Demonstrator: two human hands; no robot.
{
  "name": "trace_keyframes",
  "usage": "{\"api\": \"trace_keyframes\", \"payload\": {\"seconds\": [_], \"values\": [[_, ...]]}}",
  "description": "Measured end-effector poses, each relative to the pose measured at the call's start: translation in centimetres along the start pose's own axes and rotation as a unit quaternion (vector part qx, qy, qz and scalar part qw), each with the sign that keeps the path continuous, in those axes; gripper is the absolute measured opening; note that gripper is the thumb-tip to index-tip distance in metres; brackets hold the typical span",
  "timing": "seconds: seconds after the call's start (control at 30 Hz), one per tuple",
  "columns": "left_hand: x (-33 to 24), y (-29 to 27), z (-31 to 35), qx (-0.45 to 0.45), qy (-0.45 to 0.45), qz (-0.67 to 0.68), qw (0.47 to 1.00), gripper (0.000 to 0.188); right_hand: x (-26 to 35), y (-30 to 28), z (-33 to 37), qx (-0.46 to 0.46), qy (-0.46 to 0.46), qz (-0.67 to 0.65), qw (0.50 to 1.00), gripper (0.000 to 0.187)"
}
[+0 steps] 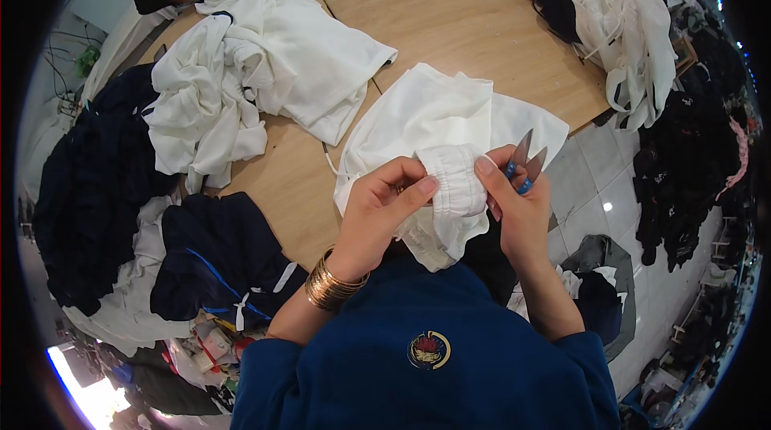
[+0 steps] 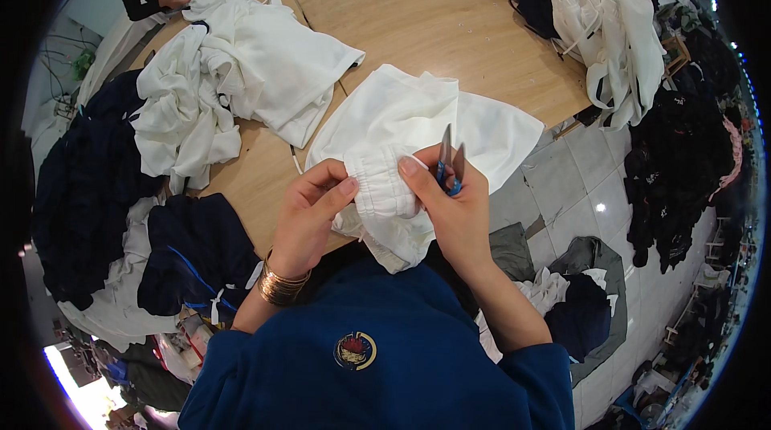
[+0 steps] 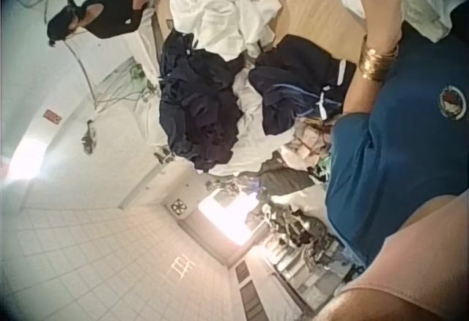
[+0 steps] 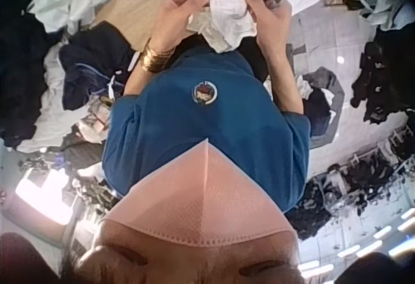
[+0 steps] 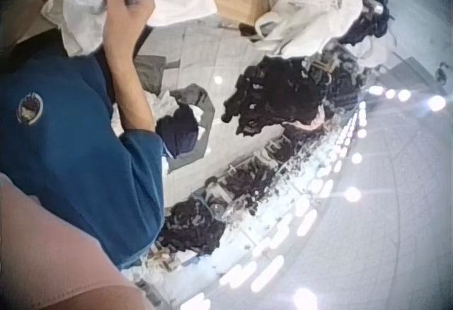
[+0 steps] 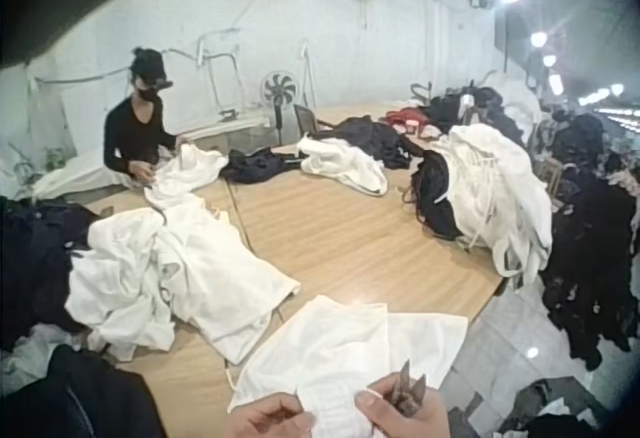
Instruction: Trimming loose threads from white shorts using thread nippers in a garment workshop.
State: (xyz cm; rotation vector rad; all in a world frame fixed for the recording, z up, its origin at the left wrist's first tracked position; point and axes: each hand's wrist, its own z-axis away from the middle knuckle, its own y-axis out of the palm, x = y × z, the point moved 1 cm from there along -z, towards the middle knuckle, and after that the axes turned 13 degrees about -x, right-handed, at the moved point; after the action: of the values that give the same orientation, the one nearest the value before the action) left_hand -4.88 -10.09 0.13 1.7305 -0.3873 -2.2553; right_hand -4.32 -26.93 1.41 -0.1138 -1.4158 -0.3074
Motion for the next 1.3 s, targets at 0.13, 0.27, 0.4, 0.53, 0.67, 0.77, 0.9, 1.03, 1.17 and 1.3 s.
{"api": "trace_keyframes", "payload": {"seconds": [0.13, 0.27, 0.4, 0.53, 0.67, 0.77, 0.9, 1.03, 1.17, 1.3], "values": [[-0.2, 0.2, 0.1, -0.007, 0.021, 0.014, 1.000, 0.011, 0.4, -0.8, -0.3, -0.009, -0.161, 0.182, 0.970, 0.021], [-0.1, 0.3, 0.2, -0.053, 0.063, 0.012, 0.997, 0.008, 3.2, -1.2, 0.4, -0.004, -0.359, 0.334, 0.872, 0.026], [0.0, 0.4, 0.2, -0.056, 0.078, 0.007, 0.995, 0.006, 3.2, -2.1, 0.7, 0.031, -0.452, 0.440, 0.775, 0.027], [-0.1, 0.7, 0.2, -0.047, 0.080, 0.011, 0.996, 0.005, 3.1, -1.8, 1.0, 0.017, -0.470, 0.467, 0.749, 0.026], [-0.2, 0.7, 0.3, -0.034, 0.095, 0.006, 0.995, 0.005, 3.1, -1.6, 1.0, 0.010, -0.478, 0.475, 0.739, 0.026], [-0.2, 0.6, 0.3, -0.028, 0.087, 0.001, 0.996, 0.006, 3.1, -1.6, 0.9, 0.014, -0.477, 0.477, 0.738, 0.026], [-0.3, 0.6, 0.4, -0.028, 0.086, -0.003, 0.996, 0.006, 3.1, -1.6, 0.9, 0.018, -0.480, 0.469, 0.741, 0.026], [-0.3, 0.6, 0.4, -0.030, 0.071, 0.001, 0.997, 0.007, 3.1, -1.5, 0.9, 0.019, -0.480, 0.471, 0.740, 0.026], [-0.3, 0.6, 0.4, -0.028, 0.054, -0.001, 0.998, 0.009, 3.0, -1.4, 0.8, 0.020, -0.483, 0.466, 0.741, 0.027], [-0.4, 0.7, 0.4, -0.030, 0.046, -0.002, 0.999, 0.010, 2.9, -1.4, 0.7, 0.024, -0.493, 0.466, 0.734, 0.028]]}}
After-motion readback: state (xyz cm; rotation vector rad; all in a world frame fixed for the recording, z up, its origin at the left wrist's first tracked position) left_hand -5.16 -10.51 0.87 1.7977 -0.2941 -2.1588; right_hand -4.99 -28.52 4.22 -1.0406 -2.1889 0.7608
